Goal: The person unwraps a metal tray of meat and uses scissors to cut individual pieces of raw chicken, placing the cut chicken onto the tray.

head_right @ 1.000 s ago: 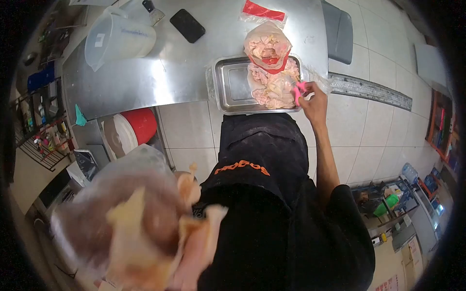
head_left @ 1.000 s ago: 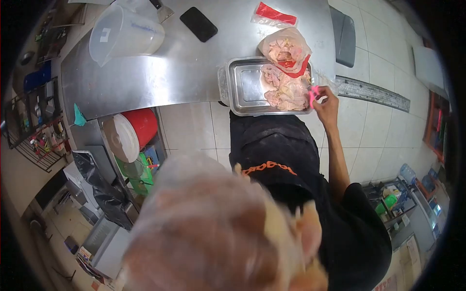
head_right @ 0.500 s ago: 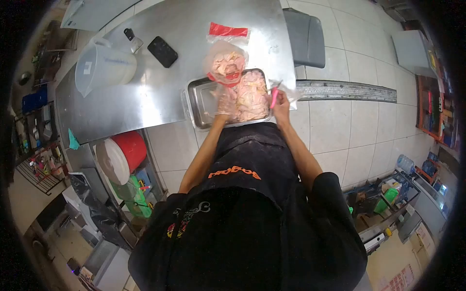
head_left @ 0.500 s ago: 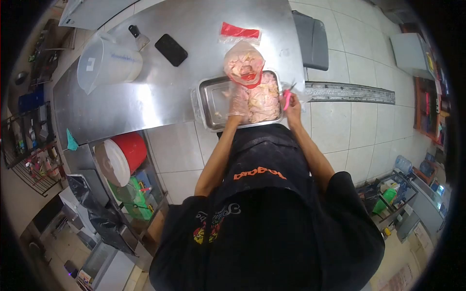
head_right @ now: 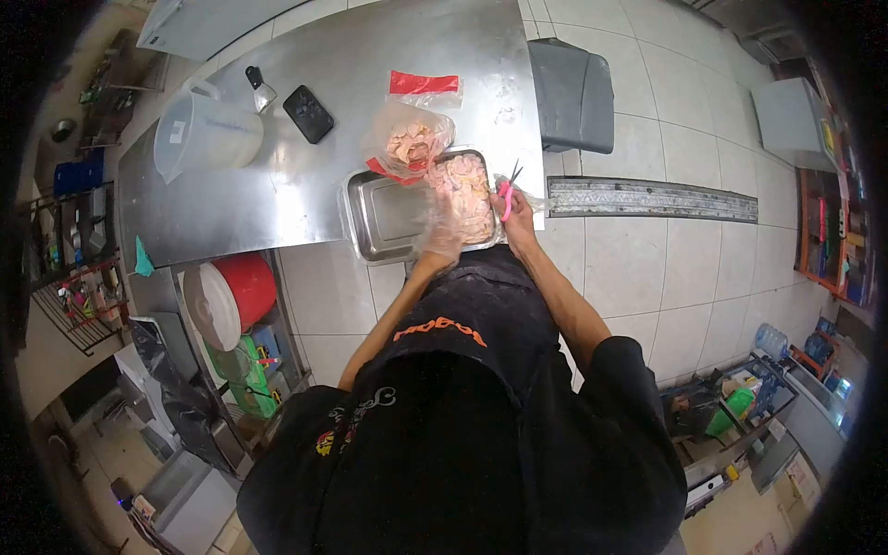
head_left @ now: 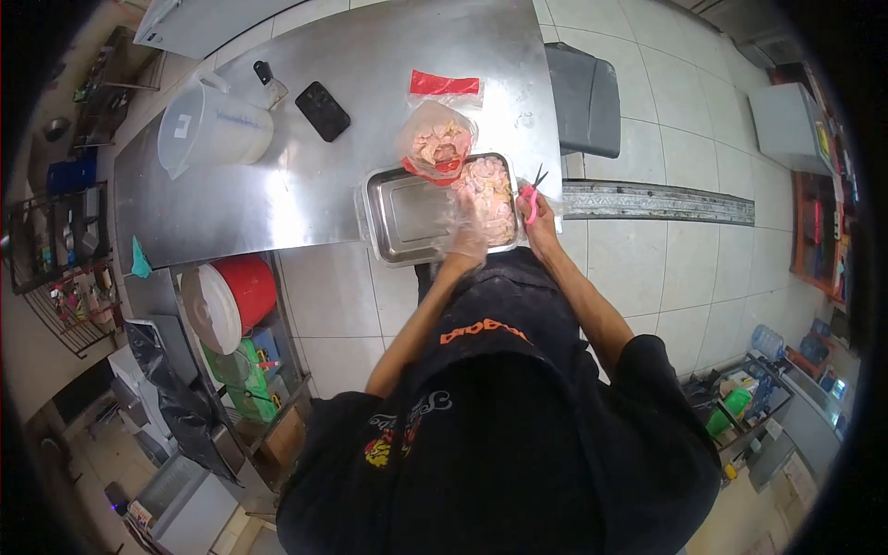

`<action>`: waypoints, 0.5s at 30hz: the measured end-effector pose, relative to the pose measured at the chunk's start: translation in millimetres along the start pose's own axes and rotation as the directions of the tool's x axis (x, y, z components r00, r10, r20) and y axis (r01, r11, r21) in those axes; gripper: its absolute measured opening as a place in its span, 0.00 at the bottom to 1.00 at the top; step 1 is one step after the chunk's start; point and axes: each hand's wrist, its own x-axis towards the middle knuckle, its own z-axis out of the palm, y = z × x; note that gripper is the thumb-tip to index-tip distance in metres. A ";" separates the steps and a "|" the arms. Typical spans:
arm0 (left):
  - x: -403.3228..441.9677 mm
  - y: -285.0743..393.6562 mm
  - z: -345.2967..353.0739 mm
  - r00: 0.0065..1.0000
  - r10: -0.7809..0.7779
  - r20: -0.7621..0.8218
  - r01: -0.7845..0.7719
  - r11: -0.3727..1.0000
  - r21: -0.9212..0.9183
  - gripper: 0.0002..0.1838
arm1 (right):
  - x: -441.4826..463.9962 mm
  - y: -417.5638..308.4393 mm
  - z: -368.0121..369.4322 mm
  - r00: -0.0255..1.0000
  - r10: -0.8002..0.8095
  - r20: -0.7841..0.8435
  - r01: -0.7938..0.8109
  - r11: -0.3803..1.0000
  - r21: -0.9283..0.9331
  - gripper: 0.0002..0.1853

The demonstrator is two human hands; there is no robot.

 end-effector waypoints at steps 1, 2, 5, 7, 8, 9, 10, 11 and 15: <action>-4.7 19.0 -16.2 0.995 0.041 0.088 -0.032 0.993 -0.111 0.40 | 1.7 4.4 -2.7 0.999 -0.034 0.006 0.034 0.996 0.088 0.30; -5.3 31.6 -25.8 0.982 0.094 0.167 -0.055 0.973 -0.226 0.39 | 4.2 1.5 -5.7 0.999 -0.034 0.011 0.033 0.996 0.088 0.30; 6.3 -7.0 -42.5 0.982 0.058 0.182 -0.031 0.988 -0.151 0.43 | 7.3 -13.4 -6.4 1.000 0.001 0.011 -0.001 1.000 0.006 0.30; -0.4 -47.4 -62.0 0.984 0.132 0.116 -0.134 0.991 0.007 0.41 | 0.5 -21.3 -5.9 0.995 -0.092 0.031 0.096 0.983 -0.158 0.30; -3.7 -76.0 -64.4 0.952 0.282 0.117 -0.295 0.947 0.124 0.38 | -4.1 -23.4 -4.9 0.982 -0.177 0.067 0.190 0.926 -0.325 0.30; -10.2 -64.0 -87.1 0.954 0.277 0.117 -0.292 0.947 0.131 0.38 | -8.2 -25.3 -2.5 0.952 -0.298 0.062 0.297 0.864 -0.408 0.31; -19.5 -32.2 -123.0 0.989 0.101 0.111 -0.096 0.994 -0.050 0.32 | -13.3 -32.1 -0.7 0.953 -0.297 0.066 0.298 0.866 -0.402 0.31; -24.0 -14.8 -144.9 0.988 -0.075 0.134 0.104 0.968 -0.230 0.26 | -18.9 -41.9 0.9 0.921 -0.385 0.053 0.348 0.757 -0.553 0.32; -12.5 -35.2 -154.0 1.000 -0.021 -0.009 0.015 0.910 -0.414 0.21 | -29.3 -66.3 9.7 0.905 -0.392 0.164 0.399 0.651 -0.646 0.34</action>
